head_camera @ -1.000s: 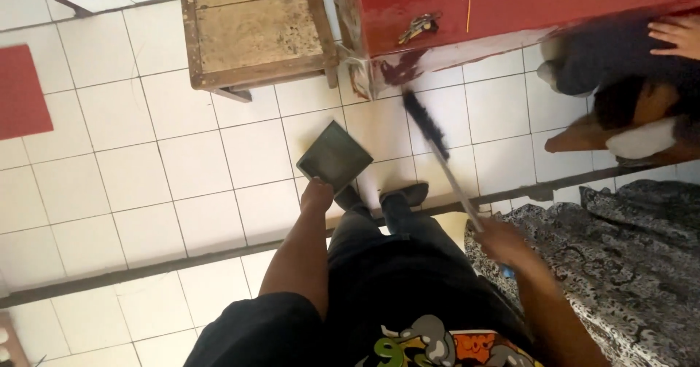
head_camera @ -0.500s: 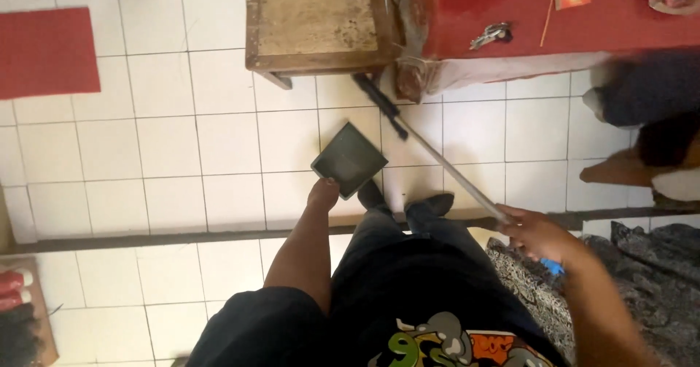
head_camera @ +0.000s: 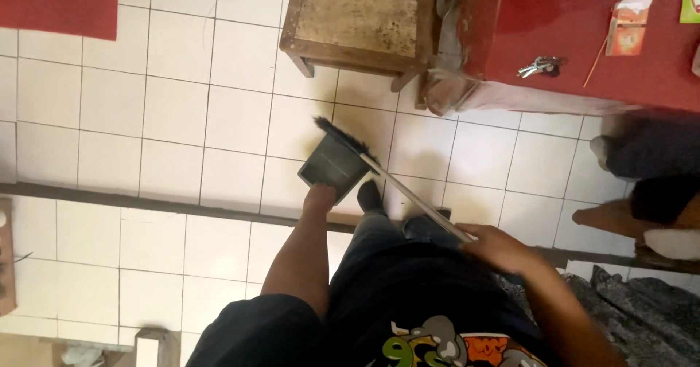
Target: Sweeping the tiled floor using a broom and collecting debris with a dustpan.
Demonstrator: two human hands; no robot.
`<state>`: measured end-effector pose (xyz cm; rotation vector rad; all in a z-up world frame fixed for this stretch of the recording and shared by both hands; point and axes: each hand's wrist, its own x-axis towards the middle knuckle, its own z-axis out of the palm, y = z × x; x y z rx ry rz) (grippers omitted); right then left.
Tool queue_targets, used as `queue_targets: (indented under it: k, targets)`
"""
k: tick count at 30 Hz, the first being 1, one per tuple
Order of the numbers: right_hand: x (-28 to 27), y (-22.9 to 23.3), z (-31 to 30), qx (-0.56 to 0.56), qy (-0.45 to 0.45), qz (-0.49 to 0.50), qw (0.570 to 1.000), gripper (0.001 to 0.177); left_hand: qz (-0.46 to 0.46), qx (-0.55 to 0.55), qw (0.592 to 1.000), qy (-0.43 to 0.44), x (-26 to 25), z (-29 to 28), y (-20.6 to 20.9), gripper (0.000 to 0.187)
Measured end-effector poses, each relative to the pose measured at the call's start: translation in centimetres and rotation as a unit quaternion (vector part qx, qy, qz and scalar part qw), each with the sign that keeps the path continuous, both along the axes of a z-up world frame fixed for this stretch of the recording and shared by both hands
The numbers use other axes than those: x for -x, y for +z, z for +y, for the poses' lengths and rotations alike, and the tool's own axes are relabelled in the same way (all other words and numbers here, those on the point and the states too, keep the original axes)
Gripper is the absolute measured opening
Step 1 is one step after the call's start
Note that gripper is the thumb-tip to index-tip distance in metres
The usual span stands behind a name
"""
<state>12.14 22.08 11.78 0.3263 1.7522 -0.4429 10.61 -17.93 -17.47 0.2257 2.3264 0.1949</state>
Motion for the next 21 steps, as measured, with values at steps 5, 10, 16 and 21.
queue_targets:
  k: [5,10,16,21]
  targets:
    - [3.3,3.1,-0.7,0.030,-0.009,0.063,0.998,0.059,-0.020,0.041,0.996,0.074,-1.3,-0.1,1.3,0.025]
    - [6.9,-0.2,-3.7,-0.005,-0.056,0.101,0.993,0.066,-0.082,-0.110,0.838,0.528,-1.5,1.3,6.5,0.042]
    - [9.4,-1.5,-3.6,0.052,-0.046,0.101,0.992,0.065,-0.116,-0.145,0.759,0.624,-0.1,1.7,8.8,0.066]
    - [11.1,7.5,-5.3,0.023,-0.067,0.025,0.997,0.062,-0.126,-0.104,0.768,0.619,-2.0,-0.1,6.5,0.057]
